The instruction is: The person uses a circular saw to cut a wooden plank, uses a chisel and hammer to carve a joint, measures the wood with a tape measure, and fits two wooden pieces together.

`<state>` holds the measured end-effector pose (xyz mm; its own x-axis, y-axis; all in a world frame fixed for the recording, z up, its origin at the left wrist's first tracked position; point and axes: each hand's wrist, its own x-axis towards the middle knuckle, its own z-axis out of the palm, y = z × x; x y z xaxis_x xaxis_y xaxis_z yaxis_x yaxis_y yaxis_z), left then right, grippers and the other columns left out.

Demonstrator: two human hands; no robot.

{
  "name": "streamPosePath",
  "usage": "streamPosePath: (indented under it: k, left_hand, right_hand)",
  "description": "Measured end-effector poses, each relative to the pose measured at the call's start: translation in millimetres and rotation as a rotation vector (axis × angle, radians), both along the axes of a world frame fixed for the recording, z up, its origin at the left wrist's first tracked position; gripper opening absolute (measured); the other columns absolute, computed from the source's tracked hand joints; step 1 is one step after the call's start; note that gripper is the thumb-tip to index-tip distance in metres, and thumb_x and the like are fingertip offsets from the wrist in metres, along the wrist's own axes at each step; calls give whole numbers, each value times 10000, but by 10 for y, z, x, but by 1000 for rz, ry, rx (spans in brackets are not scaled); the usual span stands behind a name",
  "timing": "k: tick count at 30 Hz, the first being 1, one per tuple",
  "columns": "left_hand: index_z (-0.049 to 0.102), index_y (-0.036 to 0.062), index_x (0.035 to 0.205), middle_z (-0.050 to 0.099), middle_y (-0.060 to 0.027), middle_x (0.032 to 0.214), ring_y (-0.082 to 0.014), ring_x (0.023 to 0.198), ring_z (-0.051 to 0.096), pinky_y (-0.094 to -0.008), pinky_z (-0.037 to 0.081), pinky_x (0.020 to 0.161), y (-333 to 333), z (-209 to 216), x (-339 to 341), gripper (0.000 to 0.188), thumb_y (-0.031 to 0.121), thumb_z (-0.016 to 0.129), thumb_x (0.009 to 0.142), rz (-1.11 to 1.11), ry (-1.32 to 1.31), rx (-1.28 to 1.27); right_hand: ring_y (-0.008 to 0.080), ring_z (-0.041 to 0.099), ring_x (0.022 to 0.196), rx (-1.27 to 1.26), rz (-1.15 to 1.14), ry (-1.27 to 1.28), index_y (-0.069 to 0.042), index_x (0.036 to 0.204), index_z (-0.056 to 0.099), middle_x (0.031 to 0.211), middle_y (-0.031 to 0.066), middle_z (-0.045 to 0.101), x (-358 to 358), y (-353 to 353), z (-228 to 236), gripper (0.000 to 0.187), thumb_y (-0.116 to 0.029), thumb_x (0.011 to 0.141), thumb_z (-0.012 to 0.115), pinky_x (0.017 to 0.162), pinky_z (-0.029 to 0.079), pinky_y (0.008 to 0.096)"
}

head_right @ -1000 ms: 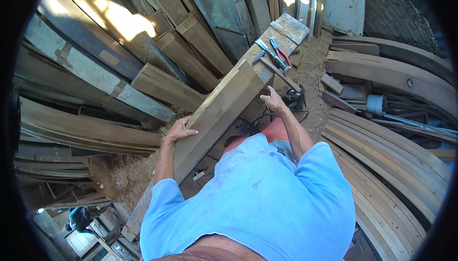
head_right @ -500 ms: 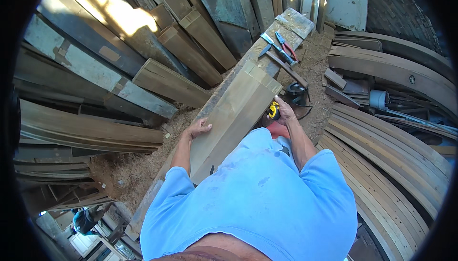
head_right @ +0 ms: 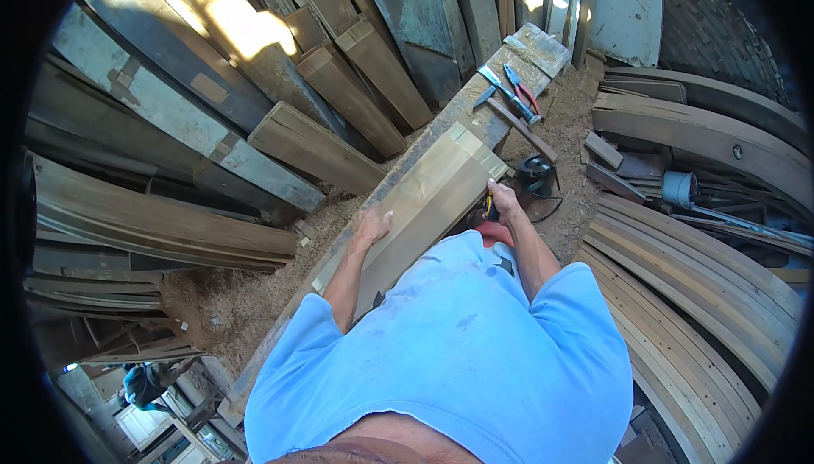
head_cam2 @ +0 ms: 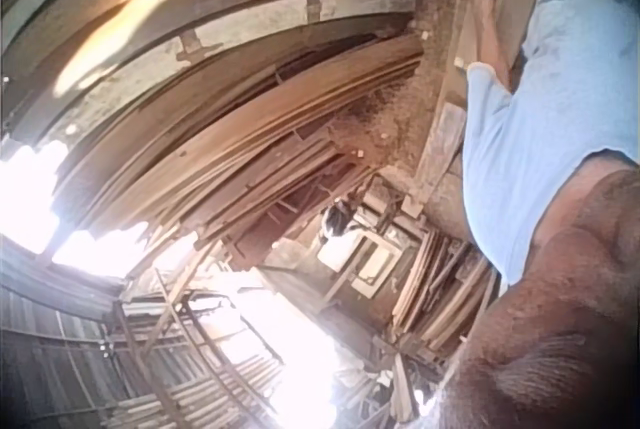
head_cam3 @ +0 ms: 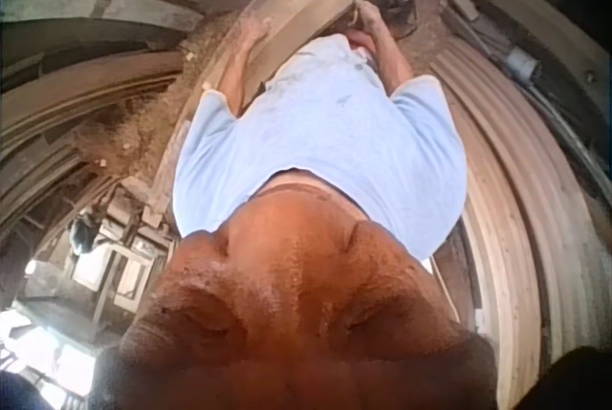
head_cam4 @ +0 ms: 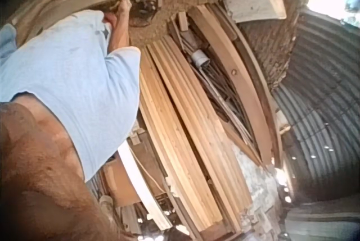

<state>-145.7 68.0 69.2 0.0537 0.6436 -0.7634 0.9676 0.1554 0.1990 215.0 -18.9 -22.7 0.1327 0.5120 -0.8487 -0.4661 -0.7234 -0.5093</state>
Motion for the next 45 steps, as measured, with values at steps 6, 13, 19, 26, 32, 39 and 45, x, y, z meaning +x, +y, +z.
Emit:
streamPosePath:
  k: [6, 13, 19, 26, 32, 39, 45]
  left_hand:
    - [285, 189, 1664, 97, -354, 1695, -524, 1582, 83, -595, 216, 1264, -725, -70, 64, 940, 447, 742, 884, -208, 1, 220]
    - [520, 167, 1534, 238, -359, 1649, -503, 1551, 213, -524, 240, 1271, -821, -83, -80, 754, 404, 773, 864, -171, -91, 250]
    - [685, 43, 1304, 726, -120, 1111, -215, 915, 704, -352, 590, 830, -672, -181, 43, 421, 260, 741, 948, 443, -718, -63]
    - [636, 38, 1276, 697, -51, 1002, -132, 868, 696, -302, 614, 726, -1051, -270, 288, 310, 153, 693, 994, 949, -1296, -477]
    - [638, 48, 1165, 675, -25, 936, -105, 776, 664, -259, 565, 650, -1346, -113, 116, 261, 128, 753, 945, 1179, -1329, -187]
    - [680, 65, 1158, 629, 28, 901, -76, 727, 567, -230, 467, 613, -2061, -458, -1245, 354, 277, 816, 909, 1543, -938, 569]
    - [735, 20, 999, 680, 3, 831, -88, 724, 550, -288, 485, 667, -2956, -1038, -2211, 132, 149, 747, 976, 1655, -218, 616]
  right_hand:
    - [174, 592, 661, 183, 201, -319, -23, 993, 683, 863, 68, 662, -129, 107, -258, 340, -362, 1005, 659, 574, 509, 363]
    - [217, 686, 847, 144, 743, -301, 56, 1244, 656, 988, 152, 719, -200, 195, 488, 462, -311, 965, 692, 774, 556, 370]
    - [402, 599, 1303, 380, 1126, -467, 61, 1590, 266, 1349, 342, 614, -523, 260, 1235, 882, -361, 951, 704, 1105, 461, 432]
    - [480, 630, 1218, 625, 1427, -372, 46, 1592, 253, 1261, 356, 653, -1230, 362, 1510, 965, -438, 904, 726, 1054, 503, 480]
    - [451, 629, 1168, 778, 1513, -351, 22, 1474, 407, 1222, 312, 643, -1367, 308, 1390, 791, -311, 857, 773, 1040, 501, 499]
    - [419, 573, 1254, 724, 1650, -684, -101, 1294, 652, 1257, 248, 643, -966, 736, 1109, 523, -201, 801, 795, 1059, 493, 474]
    - [406, 521, 1328, 789, 1724, -854, -148, 1291, 725, 1359, 226, 597, -879, 1024, 1099, 508, -186, 790, 803, 1110, 472, 486]
